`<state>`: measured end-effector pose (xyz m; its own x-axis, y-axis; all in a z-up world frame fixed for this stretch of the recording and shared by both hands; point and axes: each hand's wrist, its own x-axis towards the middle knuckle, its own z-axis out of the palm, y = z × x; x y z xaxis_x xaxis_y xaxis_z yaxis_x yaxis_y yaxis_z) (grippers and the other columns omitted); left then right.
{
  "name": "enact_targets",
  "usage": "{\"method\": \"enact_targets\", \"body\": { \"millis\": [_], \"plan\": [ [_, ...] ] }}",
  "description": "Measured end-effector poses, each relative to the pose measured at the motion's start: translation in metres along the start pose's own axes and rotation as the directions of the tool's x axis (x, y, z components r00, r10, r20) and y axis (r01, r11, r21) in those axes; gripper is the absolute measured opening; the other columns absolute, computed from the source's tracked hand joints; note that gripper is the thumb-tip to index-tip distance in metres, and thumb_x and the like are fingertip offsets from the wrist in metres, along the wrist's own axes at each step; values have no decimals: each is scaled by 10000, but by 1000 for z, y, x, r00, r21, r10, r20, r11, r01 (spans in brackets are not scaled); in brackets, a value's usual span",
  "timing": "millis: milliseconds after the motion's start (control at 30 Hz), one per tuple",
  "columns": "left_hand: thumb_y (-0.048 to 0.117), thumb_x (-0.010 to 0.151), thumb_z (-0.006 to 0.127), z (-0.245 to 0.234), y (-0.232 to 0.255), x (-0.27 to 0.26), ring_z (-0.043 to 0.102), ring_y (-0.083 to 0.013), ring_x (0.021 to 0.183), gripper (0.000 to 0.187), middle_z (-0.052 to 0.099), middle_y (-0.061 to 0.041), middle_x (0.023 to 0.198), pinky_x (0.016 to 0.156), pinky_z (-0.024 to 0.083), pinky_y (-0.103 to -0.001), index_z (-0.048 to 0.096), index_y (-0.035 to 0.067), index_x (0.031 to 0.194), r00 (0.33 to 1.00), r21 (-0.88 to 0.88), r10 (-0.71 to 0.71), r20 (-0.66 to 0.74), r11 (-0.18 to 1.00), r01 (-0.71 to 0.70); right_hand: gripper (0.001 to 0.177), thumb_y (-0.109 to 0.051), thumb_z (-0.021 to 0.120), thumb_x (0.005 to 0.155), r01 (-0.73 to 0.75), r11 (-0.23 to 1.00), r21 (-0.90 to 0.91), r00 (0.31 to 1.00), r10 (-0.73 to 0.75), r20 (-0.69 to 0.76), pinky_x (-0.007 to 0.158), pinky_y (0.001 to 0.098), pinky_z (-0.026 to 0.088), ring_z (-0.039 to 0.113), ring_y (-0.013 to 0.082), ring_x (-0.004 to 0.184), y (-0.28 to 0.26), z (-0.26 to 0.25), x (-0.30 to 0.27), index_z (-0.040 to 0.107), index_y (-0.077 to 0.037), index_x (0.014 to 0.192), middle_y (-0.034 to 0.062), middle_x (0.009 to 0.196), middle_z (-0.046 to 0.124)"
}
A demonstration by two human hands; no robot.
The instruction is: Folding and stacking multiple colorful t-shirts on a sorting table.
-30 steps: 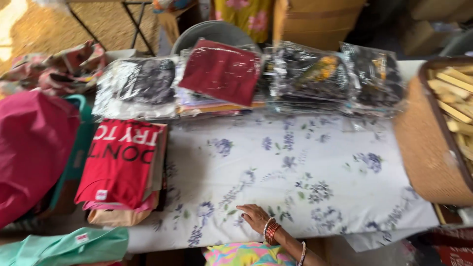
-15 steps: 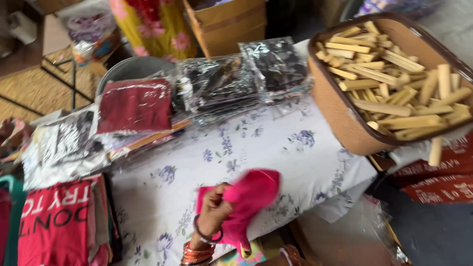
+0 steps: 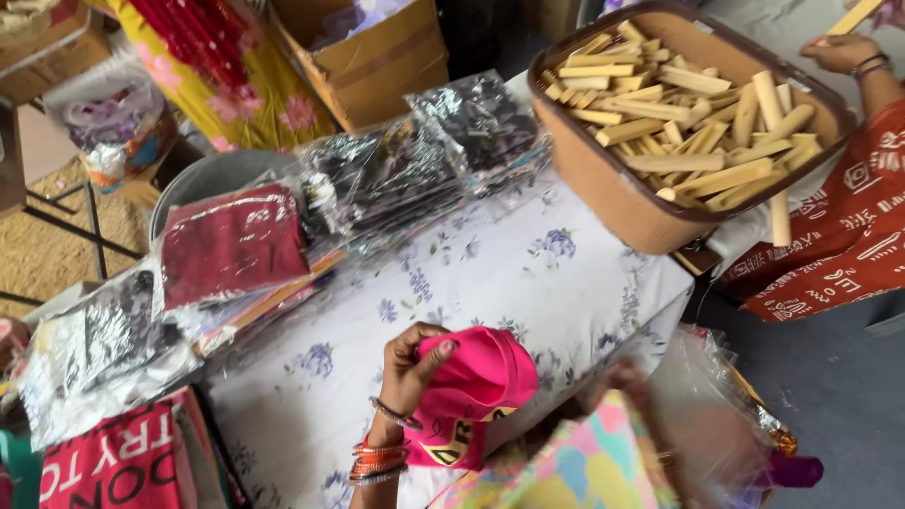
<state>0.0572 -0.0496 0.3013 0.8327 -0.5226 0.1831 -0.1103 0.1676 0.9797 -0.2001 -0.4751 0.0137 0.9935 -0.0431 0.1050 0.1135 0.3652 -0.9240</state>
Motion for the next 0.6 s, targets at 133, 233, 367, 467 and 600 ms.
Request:
{"method": "enact_targets", "body": {
  "millis": [133, 233, 367, 467, 600],
  "plan": [
    [40, 915, 762, -23, -6, -16, 630, -65, 821, 103, 727, -13, 894, 771, 534, -232, 728, -10, 998, 997, -113, -27, -77, 993, 18, 572, -30, 814, 910, 27, 998, 48, 998, -25, -62, 710, 354, 575, 680, 277, 978, -50, 38, 39, 550, -6, 1417, 207, 1163, 692],
    [51, 897, 760, -33, -16, -28, 635, -70, 773, 107, 735, -9, 861, 724, 538, -240, 723, 0, 984, 991, -198, -118, -63, 975, 104, 730, -101, 788, 789, -157, 895, -417, 946, 16, -322, 890, 376, 599, 672, 256, 1057, -97, 109, 82, 482, -112, 1452, 155, 1276, 651],
    [52, 915, 760, -43, -25, -45, 627, -54, 822, 99, 720, 8, 882, 770, 530, -226, 717, -4, 984, 998, -162, -67, 12, 985, 68, 819, -111, 797, 816, 27, 940, -340, 995, 9, 103, 1082, 378, 475, 509, 209, 1353, -102, 258, 135, 385, -107, 1524, 117, 1514, 473],
    [69, 934, 765, -62, -31, -56, 619, -67, 849, 116, 719, -1, 909, 798, 527, -242, 716, -4, 1010, 996, -184, -76, 41, 979, 83, 701, -121, 774, 878, 163, 932, -324, 943, -50, 330, 1120, 367, 447, 515, 189, 1341, -58, 312, 158, 440, -78, 1493, 108, 1508, 497],
    [256, 900, 695, -102, -4, -75, 633, -86, 1094, 342, 711, 14, 1152, 989, 484, -238, 662, 67, 1183, 982, -260, -91, 167, 956, 133, 320, -127, 688, 1003, 46, 981, -190, 969, 3, 248, 1043, 373, 554, 690, 187, 1144, -29, 355, 170, 680, -23, 1305, 97, 1269, 738]
  ]
}}
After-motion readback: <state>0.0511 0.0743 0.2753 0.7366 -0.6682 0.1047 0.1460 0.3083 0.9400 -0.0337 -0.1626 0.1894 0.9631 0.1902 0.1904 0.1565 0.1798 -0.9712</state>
